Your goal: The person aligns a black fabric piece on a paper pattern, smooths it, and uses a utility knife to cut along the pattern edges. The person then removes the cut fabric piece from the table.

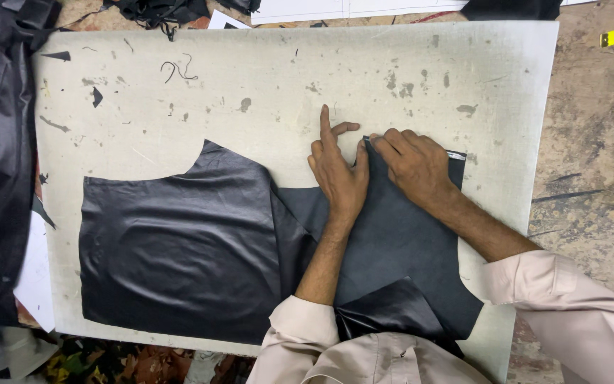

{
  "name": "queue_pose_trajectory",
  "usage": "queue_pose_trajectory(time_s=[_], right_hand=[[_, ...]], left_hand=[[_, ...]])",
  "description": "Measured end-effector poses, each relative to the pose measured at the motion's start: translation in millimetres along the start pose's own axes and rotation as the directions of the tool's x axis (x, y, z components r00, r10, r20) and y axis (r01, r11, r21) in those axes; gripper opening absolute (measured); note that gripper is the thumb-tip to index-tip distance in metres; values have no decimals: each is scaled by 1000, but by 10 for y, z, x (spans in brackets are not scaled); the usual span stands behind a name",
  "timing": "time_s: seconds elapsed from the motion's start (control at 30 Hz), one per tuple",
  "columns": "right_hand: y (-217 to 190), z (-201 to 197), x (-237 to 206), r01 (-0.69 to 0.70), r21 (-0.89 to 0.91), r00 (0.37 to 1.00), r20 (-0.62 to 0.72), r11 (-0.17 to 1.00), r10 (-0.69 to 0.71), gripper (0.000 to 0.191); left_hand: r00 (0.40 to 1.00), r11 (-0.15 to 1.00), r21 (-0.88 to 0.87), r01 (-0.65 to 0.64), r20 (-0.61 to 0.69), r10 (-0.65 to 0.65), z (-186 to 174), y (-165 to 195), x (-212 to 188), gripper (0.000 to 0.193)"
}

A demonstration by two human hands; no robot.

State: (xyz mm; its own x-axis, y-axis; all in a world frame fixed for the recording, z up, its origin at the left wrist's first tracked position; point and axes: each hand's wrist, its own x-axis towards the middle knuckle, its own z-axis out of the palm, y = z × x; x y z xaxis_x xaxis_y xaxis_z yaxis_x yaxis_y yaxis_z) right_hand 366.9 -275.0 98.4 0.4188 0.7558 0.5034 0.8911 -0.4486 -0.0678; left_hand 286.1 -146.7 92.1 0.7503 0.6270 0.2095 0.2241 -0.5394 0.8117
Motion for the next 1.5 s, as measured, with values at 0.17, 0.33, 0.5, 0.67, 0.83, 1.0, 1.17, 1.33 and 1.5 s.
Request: queue_pose_trajectory(time_s=[0.17,0.33,0.5,0.67,0.83,1.0,1.17,1.33,1.5], right_hand=[[27,56,-35,10,-2,1000,26,1000,-10,26],[78,72,-97,28,-31,998,63,999,-26,32],[173,-80,-231,15,-24,996,83,1000,-13,41],[208,-146,-271,-4,-49,996,86,999,8,39],[206,-128,-271,-6,-38,998,69,999,8,37],[233,-103,-285,1,-39,997,78,999,2,36],[291,-101,-344,8,-46,999,54,999,-6,27],[403,-202,-487,7,-85,996,88,996,0,25],[504,-332,-588,0,-97,997,71,995,7,26]], left_hand=[[999,999,28,-34,-14,35,11,-13,0,85],[998,997,45,-57,-21,58,22,-31,-1,83],[994,993,55,-101,-25,102,8,-32,-23,69],[987,985,67,-158,15,157,-26,-21,-21,47],[971,967,91,-238,50,234,39,-12,35,45],[958,953,109,-284,64,278,101,-54,44,47],[961,955,111,-275,71,269,101,-108,56,47],[966,965,63,-256,41,253,74,-102,41,48],[979,979,7,-202,1,202,59,-85,52,49]])
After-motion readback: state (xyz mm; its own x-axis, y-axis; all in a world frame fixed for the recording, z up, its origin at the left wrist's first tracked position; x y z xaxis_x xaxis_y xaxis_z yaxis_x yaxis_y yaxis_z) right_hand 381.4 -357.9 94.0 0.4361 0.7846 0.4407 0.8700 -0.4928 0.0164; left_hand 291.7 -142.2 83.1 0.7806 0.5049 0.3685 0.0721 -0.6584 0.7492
